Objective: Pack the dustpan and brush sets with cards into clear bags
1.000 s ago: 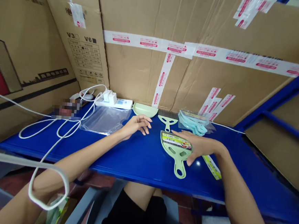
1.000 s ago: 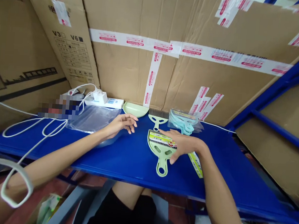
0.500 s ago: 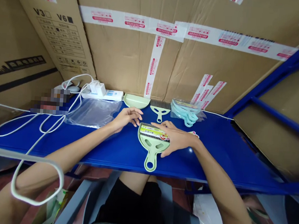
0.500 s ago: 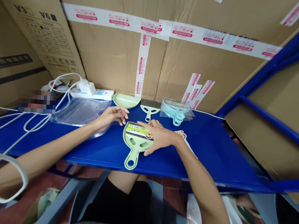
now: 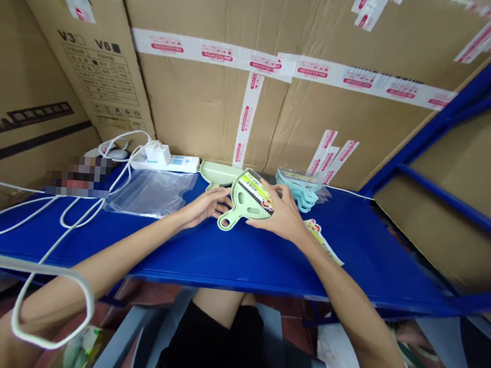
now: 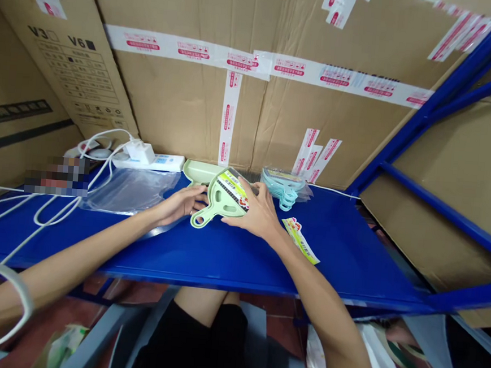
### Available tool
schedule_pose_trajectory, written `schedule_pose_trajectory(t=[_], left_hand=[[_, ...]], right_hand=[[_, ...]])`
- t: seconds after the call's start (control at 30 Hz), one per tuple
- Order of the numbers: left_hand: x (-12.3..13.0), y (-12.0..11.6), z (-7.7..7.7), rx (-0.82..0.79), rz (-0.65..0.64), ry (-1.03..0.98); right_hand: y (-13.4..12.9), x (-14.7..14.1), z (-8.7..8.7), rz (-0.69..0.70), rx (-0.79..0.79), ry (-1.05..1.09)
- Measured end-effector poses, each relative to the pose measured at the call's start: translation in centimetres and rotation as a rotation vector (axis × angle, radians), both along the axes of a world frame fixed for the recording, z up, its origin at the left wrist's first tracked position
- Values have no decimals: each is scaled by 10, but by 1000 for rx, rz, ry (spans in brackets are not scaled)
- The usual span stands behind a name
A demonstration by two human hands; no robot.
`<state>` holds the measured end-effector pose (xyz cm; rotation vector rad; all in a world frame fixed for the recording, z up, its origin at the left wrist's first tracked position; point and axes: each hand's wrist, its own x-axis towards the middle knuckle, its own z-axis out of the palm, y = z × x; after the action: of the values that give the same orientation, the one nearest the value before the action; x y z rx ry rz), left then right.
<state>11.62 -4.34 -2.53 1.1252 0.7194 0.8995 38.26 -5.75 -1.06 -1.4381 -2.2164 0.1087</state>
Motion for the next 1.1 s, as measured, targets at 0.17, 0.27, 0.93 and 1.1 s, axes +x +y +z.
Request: schedule_pose_trajectory(t=[0.17, 0.27, 0.93, 1.1], left_hand=[[9, -4, -14, 29, -77, 115], [5, 3, -19, 74, -51, 117], [-7, 2, 2, 94, -86, 99], [-8, 4, 1, 94, -5, 76]], right_hand=[[-5, -9, -9, -115, 138, -46], [2, -2, -7, -100, 15, 55], [23, 4, -1, -53, -692, 1147], [23, 4, -1, -10, -727, 1089]])
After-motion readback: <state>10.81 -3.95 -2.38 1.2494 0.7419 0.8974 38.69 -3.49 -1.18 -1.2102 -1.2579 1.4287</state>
